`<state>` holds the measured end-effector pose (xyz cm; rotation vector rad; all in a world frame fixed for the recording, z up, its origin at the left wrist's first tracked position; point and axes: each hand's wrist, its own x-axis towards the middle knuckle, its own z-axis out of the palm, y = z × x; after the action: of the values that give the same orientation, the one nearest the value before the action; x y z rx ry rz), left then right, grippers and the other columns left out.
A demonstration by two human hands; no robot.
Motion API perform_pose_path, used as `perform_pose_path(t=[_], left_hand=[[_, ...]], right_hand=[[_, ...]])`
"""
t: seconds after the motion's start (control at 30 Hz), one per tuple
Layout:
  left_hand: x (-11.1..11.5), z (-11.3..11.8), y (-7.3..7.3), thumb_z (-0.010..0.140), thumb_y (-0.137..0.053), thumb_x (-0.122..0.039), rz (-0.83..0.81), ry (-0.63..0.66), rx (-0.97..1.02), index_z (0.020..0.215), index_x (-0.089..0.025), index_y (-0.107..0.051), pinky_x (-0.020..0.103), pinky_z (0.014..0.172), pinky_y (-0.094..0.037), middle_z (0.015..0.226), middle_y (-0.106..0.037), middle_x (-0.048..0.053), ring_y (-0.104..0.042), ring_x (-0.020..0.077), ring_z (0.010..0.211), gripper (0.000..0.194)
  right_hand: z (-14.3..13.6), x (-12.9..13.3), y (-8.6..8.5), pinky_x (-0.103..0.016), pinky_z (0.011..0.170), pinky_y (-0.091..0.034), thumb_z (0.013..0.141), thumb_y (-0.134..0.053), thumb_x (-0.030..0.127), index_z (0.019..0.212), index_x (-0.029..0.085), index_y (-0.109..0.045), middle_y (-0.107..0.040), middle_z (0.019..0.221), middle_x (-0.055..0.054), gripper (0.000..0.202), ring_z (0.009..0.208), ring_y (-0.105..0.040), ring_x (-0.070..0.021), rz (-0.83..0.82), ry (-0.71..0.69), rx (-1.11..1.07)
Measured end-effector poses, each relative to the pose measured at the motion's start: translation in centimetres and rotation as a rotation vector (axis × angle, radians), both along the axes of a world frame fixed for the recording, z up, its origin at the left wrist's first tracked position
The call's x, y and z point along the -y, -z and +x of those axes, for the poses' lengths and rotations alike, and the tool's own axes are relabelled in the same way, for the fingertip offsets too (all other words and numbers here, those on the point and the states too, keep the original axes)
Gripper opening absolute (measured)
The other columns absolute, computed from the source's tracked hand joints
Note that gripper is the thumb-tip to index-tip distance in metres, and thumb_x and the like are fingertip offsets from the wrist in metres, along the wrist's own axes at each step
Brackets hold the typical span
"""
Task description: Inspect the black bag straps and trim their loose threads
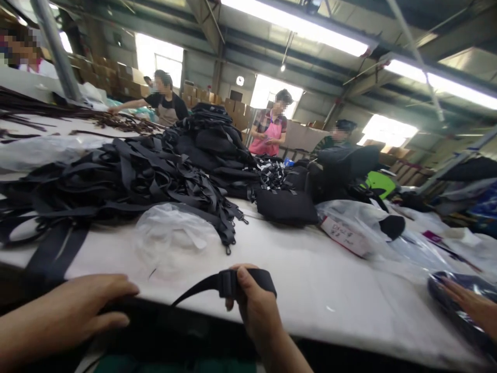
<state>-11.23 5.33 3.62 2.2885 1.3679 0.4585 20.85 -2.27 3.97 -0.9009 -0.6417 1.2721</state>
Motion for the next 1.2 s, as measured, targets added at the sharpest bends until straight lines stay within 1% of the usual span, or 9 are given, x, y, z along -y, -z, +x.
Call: perform_pose_path(t=[0.13,0.27,0.5,0.63,0.7,0.8,0.9,1.03,1.2], left_hand=[[1.7,5.7,-2.0,0.079,-0.072,-0.047,-0.245,0.270,0.223,0.137,-0.032,-0.059,0.041,0.110,-0.043,0.138,-0.064,0.005,-0.057,0.0318,0.126,0.062],[2.0,9.7,-2.7,0.096,-0.050,-0.046,-0.543,0.363,0.469,0.092,-0.018,-0.072,0.025,0.076,-0.052,0.081,-0.075,0.004,-0.067,0.0190,0.078,0.036],[0.4,9.5,-2.7,0.093,-0.057,-0.051,-0.769,0.319,0.753,0.102,-0.016,-0.067,0.021,0.058,-0.046,0.065,-0.066,-0.001,-0.058,0.0123,0.058,0.037],[0.1,10.8,-5.3,0.094,-0.057,-0.045,-0.664,0.330,0.715,0.089,-0.016,-0.068,0.021,0.062,-0.048,0.068,-0.068,0.001,-0.063,0.0139,0.064,0.031],[0.3,11.6,-6.6,0.093,-0.058,-0.044,-0.647,0.356,0.712,0.092,-0.016,-0.069,0.023,0.064,-0.050,0.070,-0.069,0.002,-0.064,0.0152,0.066,0.031],[0.6,12.3,-8.1,0.092,-0.058,-0.044,-0.592,0.427,0.714,0.088,-0.015,-0.069,0.023,0.062,-0.052,0.072,-0.070,0.003,-0.065,0.0159,0.066,0.031],[0.7,12.1,-8.4,0.091,-0.062,-0.040,-0.551,0.450,0.775,0.095,-0.015,-0.069,0.025,0.065,-0.055,0.074,-0.070,0.003,-0.066,0.0165,0.068,0.027],[0.6,10.6,-6.0,0.085,-0.071,-0.034,-0.703,0.417,0.845,0.103,-0.015,-0.066,0.024,0.064,-0.054,0.077,-0.069,0.001,-0.065,0.0154,0.068,0.026],[1.0,8.5,0.8,0.086,-0.070,-0.041,-0.801,0.396,0.696,0.090,-0.014,-0.070,0.022,0.063,-0.049,0.074,-0.067,0.001,-0.061,0.0146,0.066,0.027]], right_hand=[[-2.7,-1.5,-0.3,-0.023,0.043,-0.049,0.079,-0.079,0.048,0.087,0.010,-0.069,-0.066,0.061,-0.003,0.040,0.046,-0.060,-0.0137,-0.008,-0.125,0.054],[-2.0,-2.1,0.5,-0.020,0.042,-0.047,0.079,-0.075,0.057,0.096,0.012,-0.068,-0.066,0.061,-0.002,0.049,0.046,-0.059,-0.0126,-0.067,-0.136,0.026],[2.0,1.6,-0.6,-0.020,0.053,-0.046,0.077,-0.078,0.049,0.095,0.011,-0.075,-0.068,0.066,-0.002,0.041,0.052,-0.060,-0.0106,-0.171,-0.957,0.400],[1.4,1.5,-3.5,-0.026,0.065,-0.051,0.080,-0.076,0.030,0.097,0.017,-0.073,-0.070,0.075,-0.002,0.021,0.066,-0.063,-0.0149,0.171,-0.429,0.634],[0.5,0.2,-4.6,-0.033,0.084,-0.053,0.078,-0.072,0.018,0.120,0.020,-0.066,-0.071,0.103,-0.007,0.043,0.092,-0.066,-0.0203,0.394,-0.156,0.829],[-0.9,-2.1,-5.5,-0.037,0.095,-0.050,0.076,-0.063,0.010,0.135,0.021,-0.057,-0.067,0.123,-0.009,0.061,0.111,-0.063,-0.0233,0.563,-0.124,1.040],[-2.0,-3.6,-5.9,-0.030,0.081,-0.054,0.081,-0.056,0.012,0.110,0.019,-0.071,-0.074,0.096,-0.003,0.033,0.088,-0.069,-0.0182,0.489,-0.080,1.004],[-2.2,-4.9,-7.2,-0.028,0.071,-0.055,0.091,-0.057,0.025,0.099,0.016,-0.071,-0.073,0.082,-0.001,0.019,0.076,-0.070,-0.0167,0.357,0.003,0.654],[-2.3,-6.2,-9.1,-0.028,0.067,-0.058,0.091,-0.065,0.034,0.096,0.018,-0.071,-0.073,0.081,-0.002,0.019,0.072,-0.072,-0.0172,0.359,0.000,0.392]])
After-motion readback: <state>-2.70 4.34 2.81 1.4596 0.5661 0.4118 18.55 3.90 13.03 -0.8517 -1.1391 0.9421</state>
